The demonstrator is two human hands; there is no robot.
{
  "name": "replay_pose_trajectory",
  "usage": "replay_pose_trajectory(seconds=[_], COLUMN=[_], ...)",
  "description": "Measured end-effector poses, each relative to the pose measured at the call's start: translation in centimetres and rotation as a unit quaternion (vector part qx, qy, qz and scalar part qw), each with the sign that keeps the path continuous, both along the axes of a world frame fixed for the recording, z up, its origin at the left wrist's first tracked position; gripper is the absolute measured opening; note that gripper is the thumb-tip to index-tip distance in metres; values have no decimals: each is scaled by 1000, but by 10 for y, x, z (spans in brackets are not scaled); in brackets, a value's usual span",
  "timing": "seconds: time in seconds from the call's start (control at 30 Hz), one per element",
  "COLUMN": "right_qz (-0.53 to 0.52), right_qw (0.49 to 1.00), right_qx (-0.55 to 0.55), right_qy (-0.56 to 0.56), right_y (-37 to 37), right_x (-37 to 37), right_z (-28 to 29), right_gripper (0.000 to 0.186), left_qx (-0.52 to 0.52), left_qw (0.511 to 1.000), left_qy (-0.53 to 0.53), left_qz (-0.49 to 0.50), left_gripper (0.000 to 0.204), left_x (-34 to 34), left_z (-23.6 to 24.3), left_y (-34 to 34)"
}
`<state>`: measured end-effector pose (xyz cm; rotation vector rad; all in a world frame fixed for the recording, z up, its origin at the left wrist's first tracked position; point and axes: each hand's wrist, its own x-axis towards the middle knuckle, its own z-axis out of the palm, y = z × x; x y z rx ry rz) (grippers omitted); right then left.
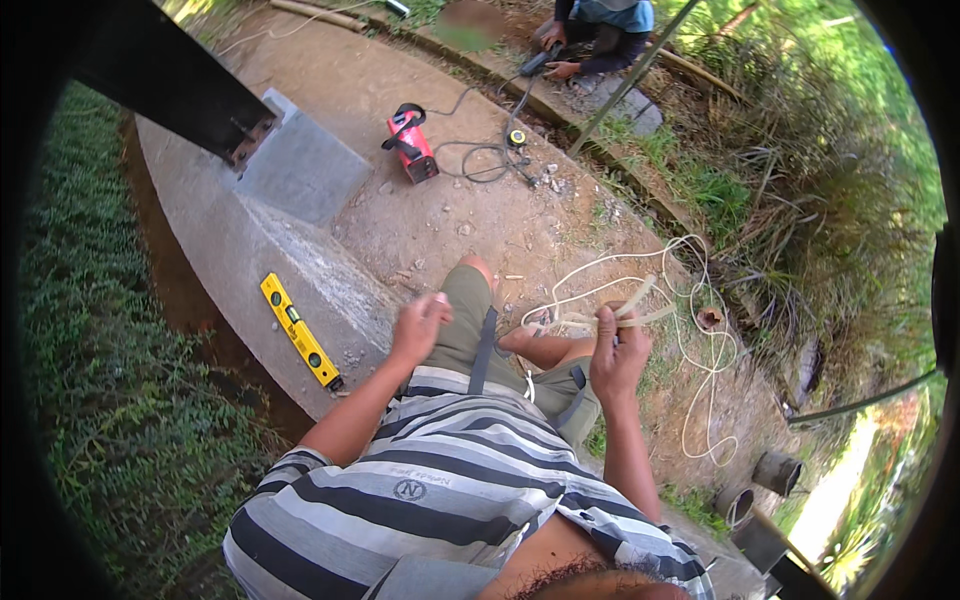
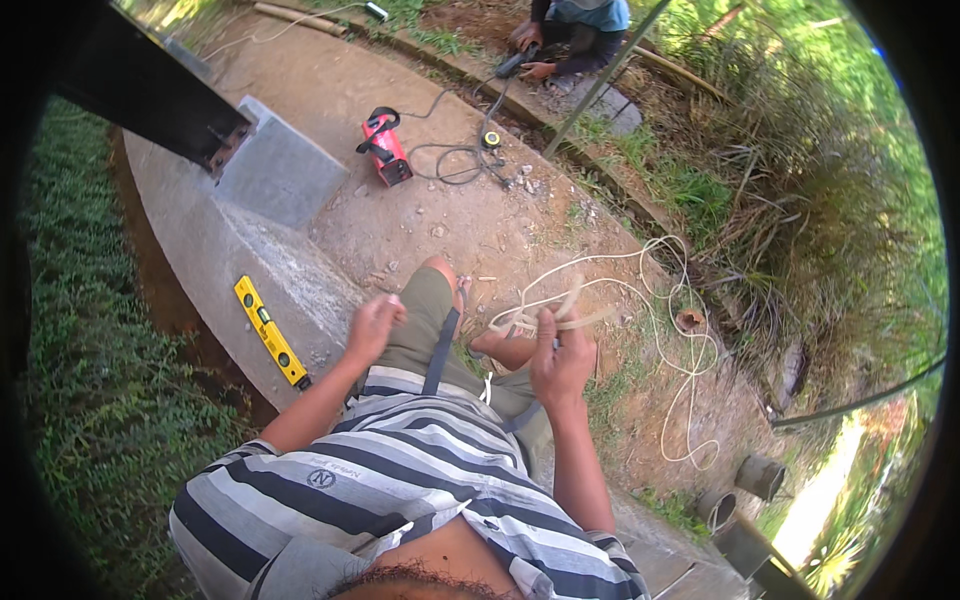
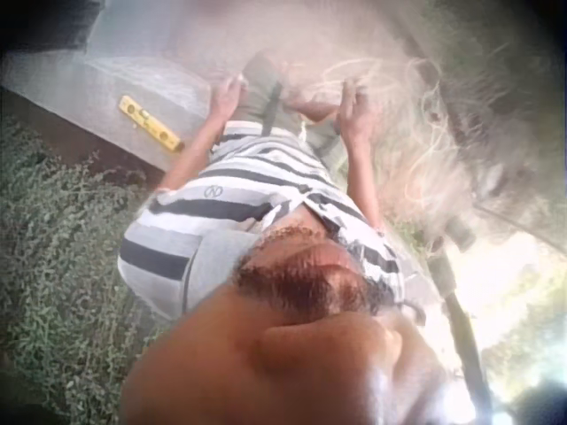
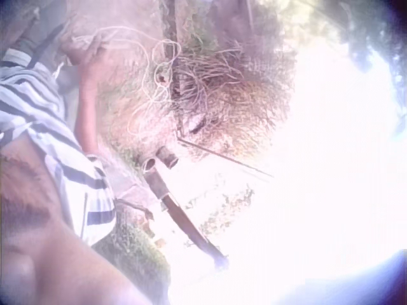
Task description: The person untangles a white cable, measures it against a metal structure, and secures it to a rebar cage in a concrete foundation. The person also picks up and places a yellow level on the ground.
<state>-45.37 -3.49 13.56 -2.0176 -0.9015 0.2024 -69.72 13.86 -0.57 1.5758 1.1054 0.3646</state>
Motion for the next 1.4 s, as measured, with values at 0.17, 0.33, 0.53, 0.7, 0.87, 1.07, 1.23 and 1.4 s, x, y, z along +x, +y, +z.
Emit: replay_pose_trajectory(seconds=[0.17, 0.33, 0.53, 0.7, 0.87, 1.07, 1.23, 1.4], right_qz=[27, 10, -132, -142, -41, 98, -5, -67], right_qw=[1000, 992, 925, 941, 956, 949, 918, 909], right_qx=[8, 69, 238, 243, 209, 246, 298, 357], right_qy=[-5, 104, 266, 187, 204, 169, 261, 204], right_y=[-27, -66, -100, -86, -63, -20, -20, -69], right_x=[-62, -93, -105, -107, -116, -127, -108, -78], right_z=[-13, -16, -19, 2, 6, 54, 65, 55], right_gripper=[20, 34, 42, 38, 29, 28, 28, 31], left_qx=[-608, -662, -581, -488, -258, 176, -75, -531], left_qw=[741, 681, 717, 778, 855, 782, 844, 644], left_qy=[-175, -313, -375, -384, -434, -565, -511, -514], left_qz=[-225, -26, 87, 94, 120, 193, 148, 199], left_gripper=[73, 39, 14, 17, 29, 42, 31, 20], left_x=[85, 118, 103, 62, 10, -27, -29, -30], left_z=[66, 44, 17, 63, 156, 274, 246, 142], left_y=[-67, -55, 0, 24, 59, 26, 48, 123])
